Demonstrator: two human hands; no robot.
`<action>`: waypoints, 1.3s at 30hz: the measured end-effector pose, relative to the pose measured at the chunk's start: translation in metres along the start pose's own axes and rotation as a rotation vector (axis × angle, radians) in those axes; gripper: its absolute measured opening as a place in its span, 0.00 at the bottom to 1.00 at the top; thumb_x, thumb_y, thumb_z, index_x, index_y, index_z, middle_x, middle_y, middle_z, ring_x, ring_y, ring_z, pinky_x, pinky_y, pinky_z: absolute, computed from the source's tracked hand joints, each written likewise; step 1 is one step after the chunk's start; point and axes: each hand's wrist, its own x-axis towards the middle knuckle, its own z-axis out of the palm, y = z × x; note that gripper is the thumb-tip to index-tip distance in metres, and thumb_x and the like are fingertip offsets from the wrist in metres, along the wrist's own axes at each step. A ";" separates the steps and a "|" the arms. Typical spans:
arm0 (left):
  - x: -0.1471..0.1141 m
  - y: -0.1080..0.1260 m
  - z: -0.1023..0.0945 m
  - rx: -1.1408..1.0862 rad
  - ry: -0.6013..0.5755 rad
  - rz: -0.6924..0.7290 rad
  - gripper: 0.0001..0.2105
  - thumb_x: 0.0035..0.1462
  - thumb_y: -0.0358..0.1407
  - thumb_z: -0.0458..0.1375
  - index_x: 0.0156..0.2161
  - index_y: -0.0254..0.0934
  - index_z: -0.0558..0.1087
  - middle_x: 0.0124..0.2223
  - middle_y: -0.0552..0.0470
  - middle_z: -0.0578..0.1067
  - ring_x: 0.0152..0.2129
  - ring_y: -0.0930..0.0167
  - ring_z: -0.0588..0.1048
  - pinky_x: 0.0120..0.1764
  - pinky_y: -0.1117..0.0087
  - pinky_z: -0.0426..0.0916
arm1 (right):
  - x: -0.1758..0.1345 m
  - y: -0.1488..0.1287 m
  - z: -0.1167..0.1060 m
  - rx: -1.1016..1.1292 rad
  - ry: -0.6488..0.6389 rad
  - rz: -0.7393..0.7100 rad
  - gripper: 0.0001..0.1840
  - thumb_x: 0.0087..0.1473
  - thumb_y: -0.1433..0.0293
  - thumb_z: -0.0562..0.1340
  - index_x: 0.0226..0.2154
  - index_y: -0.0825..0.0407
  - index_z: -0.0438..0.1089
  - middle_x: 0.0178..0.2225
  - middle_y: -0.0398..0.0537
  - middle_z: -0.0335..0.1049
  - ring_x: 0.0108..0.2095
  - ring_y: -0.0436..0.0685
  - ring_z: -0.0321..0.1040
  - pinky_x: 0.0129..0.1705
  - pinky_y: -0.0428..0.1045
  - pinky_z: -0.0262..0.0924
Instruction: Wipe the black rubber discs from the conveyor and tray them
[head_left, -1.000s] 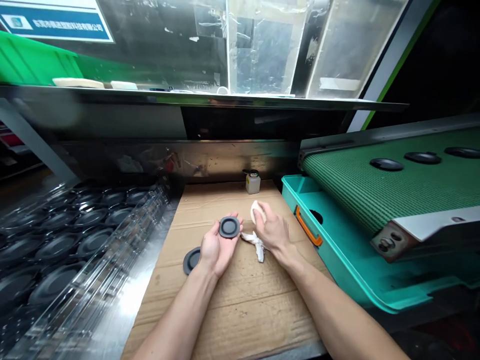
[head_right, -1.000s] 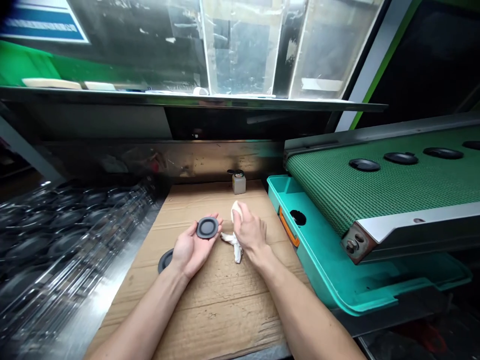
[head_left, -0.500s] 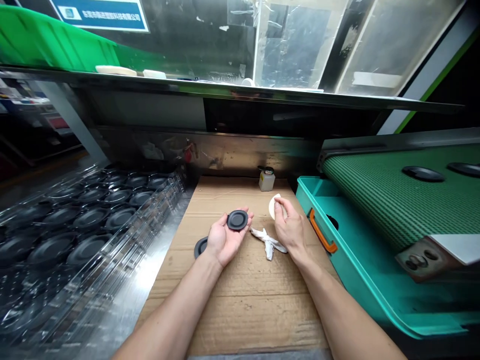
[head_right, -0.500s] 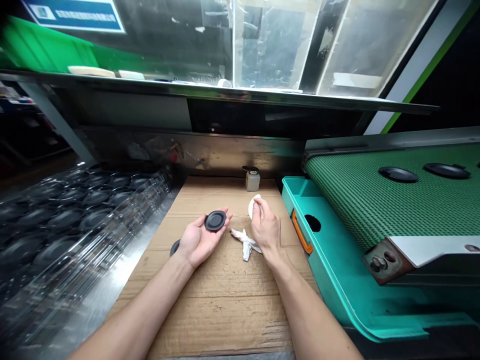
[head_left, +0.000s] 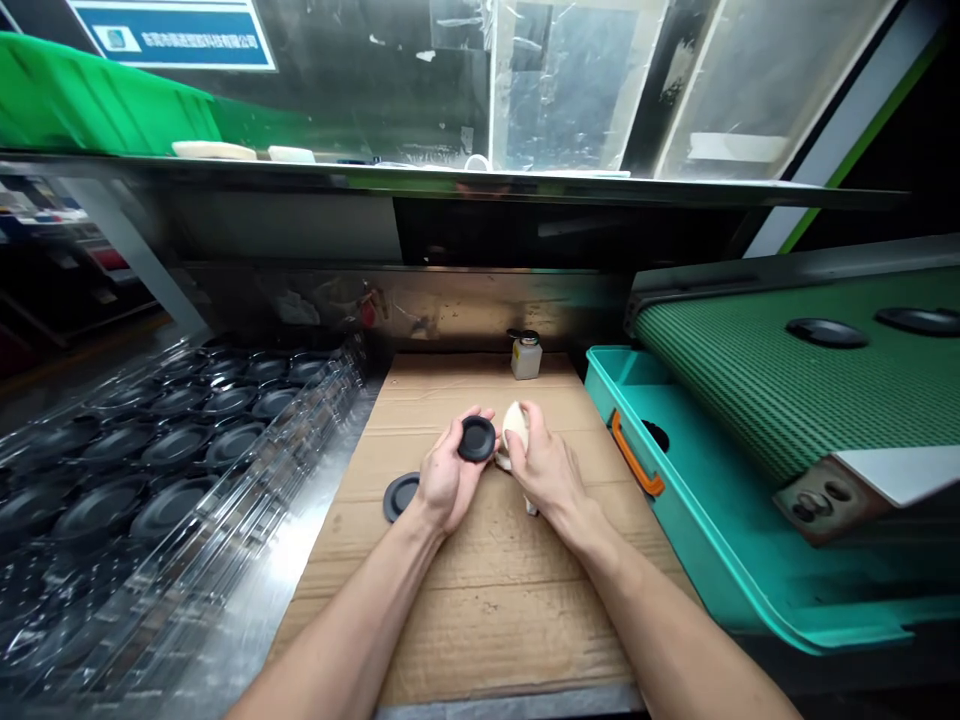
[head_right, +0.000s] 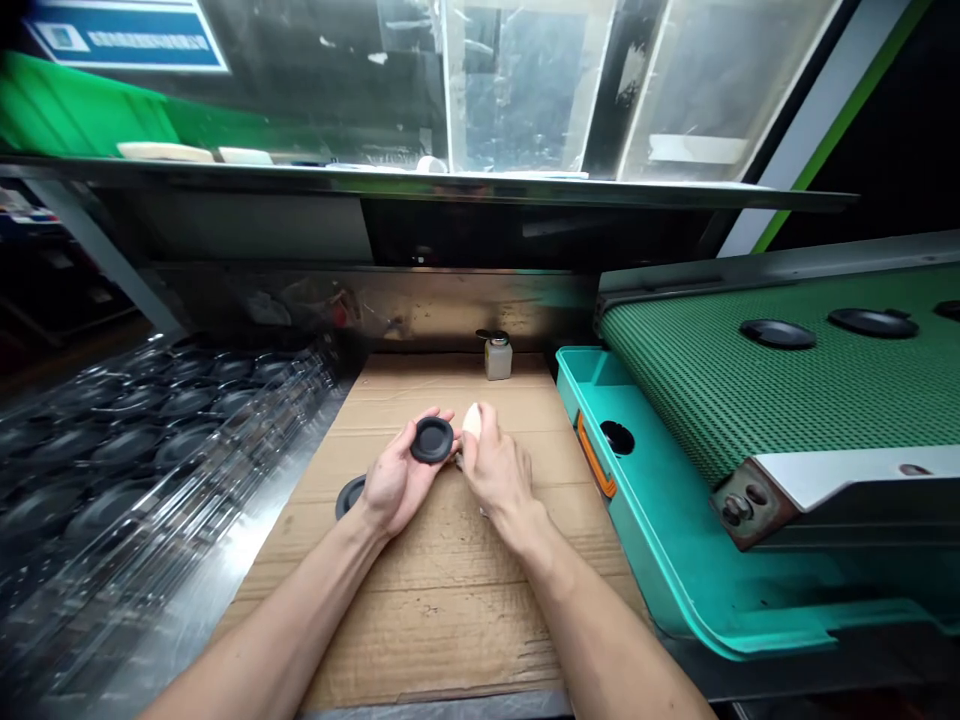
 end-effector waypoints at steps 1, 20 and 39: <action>0.001 0.001 0.000 -0.012 0.019 -0.017 0.13 0.62 0.36 0.52 0.49 0.34 0.71 0.55 0.41 0.72 0.49 0.62 0.73 0.53 0.57 0.67 | 0.002 0.003 -0.002 0.012 0.021 0.040 0.25 0.60 0.61 0.53 0.58 0.51 0.56 0.37 0.53 0.75 0.35 0.62 0.74 0.38 0.52 0.64; 0.013 0.007 -0.005 0.009 0.064 -0.208 0.15 0.64 0.32 0.46 0.48 0.26 0.71 0.54 0.32 0.71 0.50 0.58 0.73 0.50 0.55 0.72 | 0.010 0.007 -0.017 0.198 -0.115 -0.147 0.14 0.56 0.62 0.58 0.45 0.39 0.74 0.39 0.39 0.77 0.40 0.54 0.73 0.42 0.46 0.64; 0.005 0.032 -0.001 -0.453 0.088 -0.351 0.23 0.67 0.38 0.43 0.60 0.23 0.59 0.53 0.28 0.71 0.52 0.57 0.71 0.44 0.65 0.77 | 0.027 0.054 -0.001 0.008 0.184 0.168 0.17 0.58 0.58 0.56 0.45 0.44 0.74 0.39 0.48 0.77 0.41 0.59 0.73 0.43 0.50 0.63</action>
